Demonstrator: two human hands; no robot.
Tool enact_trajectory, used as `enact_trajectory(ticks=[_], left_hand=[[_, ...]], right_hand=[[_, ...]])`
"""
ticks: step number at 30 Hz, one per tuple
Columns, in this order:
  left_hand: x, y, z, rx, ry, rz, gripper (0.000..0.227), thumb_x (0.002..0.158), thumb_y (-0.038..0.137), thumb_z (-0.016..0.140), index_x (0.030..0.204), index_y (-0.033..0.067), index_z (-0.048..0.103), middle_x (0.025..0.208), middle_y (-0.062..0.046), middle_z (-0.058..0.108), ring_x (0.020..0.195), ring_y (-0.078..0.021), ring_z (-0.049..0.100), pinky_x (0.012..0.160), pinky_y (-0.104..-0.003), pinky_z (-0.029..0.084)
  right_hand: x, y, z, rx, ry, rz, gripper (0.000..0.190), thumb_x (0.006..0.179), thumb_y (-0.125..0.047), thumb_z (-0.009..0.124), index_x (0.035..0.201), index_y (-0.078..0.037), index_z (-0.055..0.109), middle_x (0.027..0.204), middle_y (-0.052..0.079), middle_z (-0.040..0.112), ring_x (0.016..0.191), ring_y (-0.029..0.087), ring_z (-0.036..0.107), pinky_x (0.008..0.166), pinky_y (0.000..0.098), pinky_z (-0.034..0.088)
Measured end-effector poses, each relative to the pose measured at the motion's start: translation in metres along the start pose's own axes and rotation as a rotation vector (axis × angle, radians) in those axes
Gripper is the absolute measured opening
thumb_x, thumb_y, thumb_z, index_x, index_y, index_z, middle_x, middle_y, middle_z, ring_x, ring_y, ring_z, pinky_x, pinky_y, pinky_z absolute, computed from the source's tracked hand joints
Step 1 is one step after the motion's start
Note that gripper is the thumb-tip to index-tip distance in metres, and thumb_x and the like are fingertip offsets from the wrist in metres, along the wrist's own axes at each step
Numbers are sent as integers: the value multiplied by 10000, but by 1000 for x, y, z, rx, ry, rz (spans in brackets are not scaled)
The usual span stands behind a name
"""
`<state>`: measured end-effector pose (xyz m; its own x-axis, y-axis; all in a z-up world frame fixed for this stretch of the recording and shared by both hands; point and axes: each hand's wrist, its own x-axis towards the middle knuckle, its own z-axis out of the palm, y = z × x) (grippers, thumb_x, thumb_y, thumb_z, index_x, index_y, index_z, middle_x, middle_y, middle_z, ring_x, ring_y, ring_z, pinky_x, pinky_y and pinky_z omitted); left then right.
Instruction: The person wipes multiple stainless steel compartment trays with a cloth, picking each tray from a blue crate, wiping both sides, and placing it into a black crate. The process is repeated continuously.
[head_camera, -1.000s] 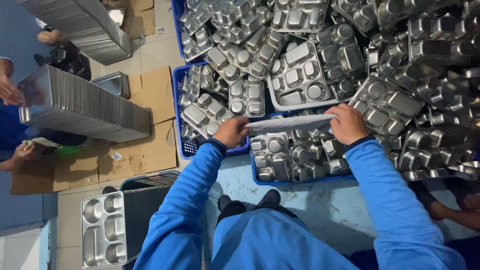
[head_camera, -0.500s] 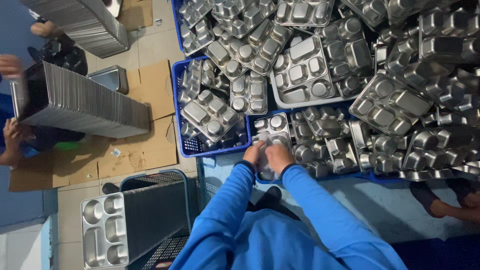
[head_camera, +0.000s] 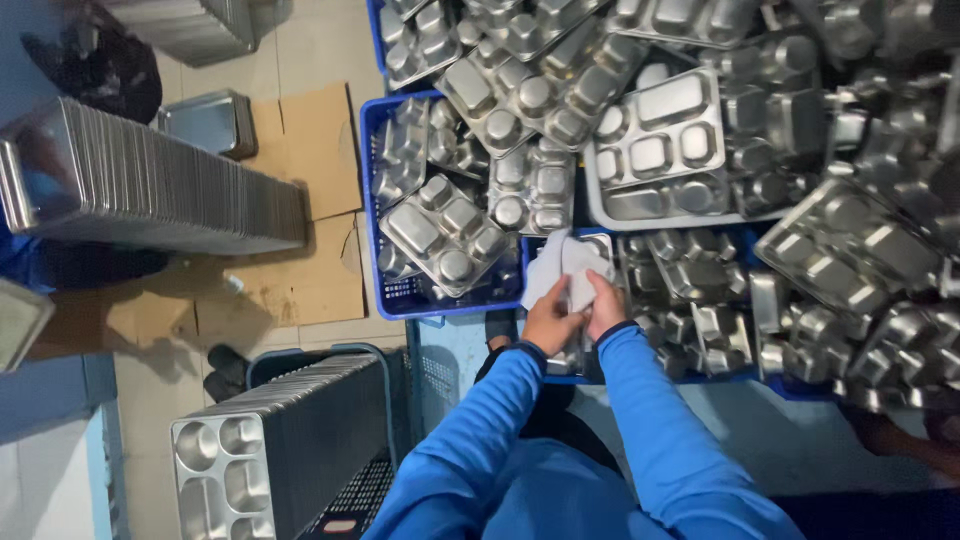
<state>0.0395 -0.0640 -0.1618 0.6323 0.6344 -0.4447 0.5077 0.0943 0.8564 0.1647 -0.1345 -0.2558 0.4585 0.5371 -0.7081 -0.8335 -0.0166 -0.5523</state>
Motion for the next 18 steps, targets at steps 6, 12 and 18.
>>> enact_trajectory(ticks=[6,12,18], left_hand=[[40,-65,-90,-508,502,-390,866,651,311,852,1395,-12,548,1215,-169,668,1064,-264,633,927,-382,519],[66,-106,-140,-648,687,-713,756,734,126,794,1396,-21,460,1255,-153,627,1174,-295,591,1050,-434,447],[81,-128,-101,-1186,606,-230,593,717,-92,527,1302,5,555,1054,-136,653,934,-276,646,822,-392,553]], right_hand=[[35,24,37,74,-58,83,388,927,-166,626,1267,21,631,1207,134,713,1118,299,687,1005,452,536],[45,60,59,63,-39,234,438,868,-116,605,1286,17,608,1210,143,696,1129,326,668,1002,483,523],[42,57,73,-7,-57,259,428,884,-130,597,1277,37,613,1209,158,698,1114,323,677,1003,472,522]])
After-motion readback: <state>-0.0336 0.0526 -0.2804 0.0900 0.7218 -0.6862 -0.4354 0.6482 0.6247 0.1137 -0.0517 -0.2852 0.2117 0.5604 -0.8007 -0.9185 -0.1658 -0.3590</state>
